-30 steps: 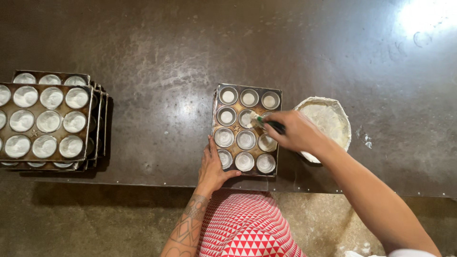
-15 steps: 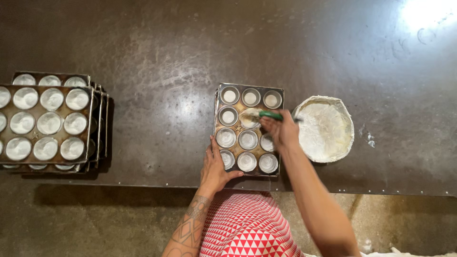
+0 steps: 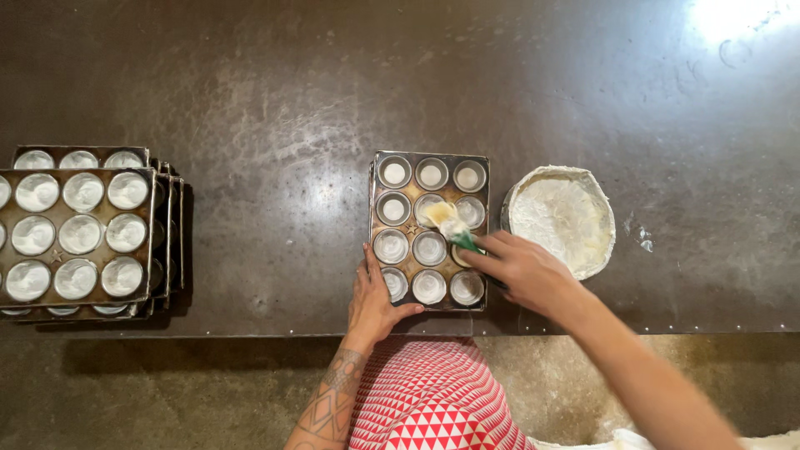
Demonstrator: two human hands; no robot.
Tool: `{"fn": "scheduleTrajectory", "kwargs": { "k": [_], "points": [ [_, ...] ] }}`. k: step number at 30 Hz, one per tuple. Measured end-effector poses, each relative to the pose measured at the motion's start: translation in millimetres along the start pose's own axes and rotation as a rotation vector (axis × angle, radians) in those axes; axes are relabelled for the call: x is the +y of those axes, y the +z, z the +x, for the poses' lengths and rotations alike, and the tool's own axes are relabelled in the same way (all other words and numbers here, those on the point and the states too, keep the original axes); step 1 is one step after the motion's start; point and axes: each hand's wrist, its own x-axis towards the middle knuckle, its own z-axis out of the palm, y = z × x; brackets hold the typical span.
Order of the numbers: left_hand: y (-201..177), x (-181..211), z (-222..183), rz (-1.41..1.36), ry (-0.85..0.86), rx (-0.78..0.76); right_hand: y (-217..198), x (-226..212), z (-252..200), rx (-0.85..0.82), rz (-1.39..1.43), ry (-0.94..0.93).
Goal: The person greases the individual cups of multiple muffin tins by hand using a brush dipped in a bowl of shortening or grease.
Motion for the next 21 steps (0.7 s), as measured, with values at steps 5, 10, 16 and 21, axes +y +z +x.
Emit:
{"fn": "scheduleTrajectory", "kwargs": {
  "k": [5, 10, 16, 21],
  "points": [
    [2, -2, -2, -0.015, -0.01, 0.006, 12, 14, 49, -0.353, -0.439, -0.297],
    [5, -5, -1, -0.038, 0.019, 0.037, 37, 24, 91, -0.372, -0.289, -0.172],
    [1, 0, 0, -0.026, -0.029, 0.001, 86, 76, 108, 0.129, 0.519, 0.748],
    [-2, 3, -3, -0.012, -0.01, 0.02, 117, 86, 33, 0.701, 1.76, 0.796]
  ]
}}
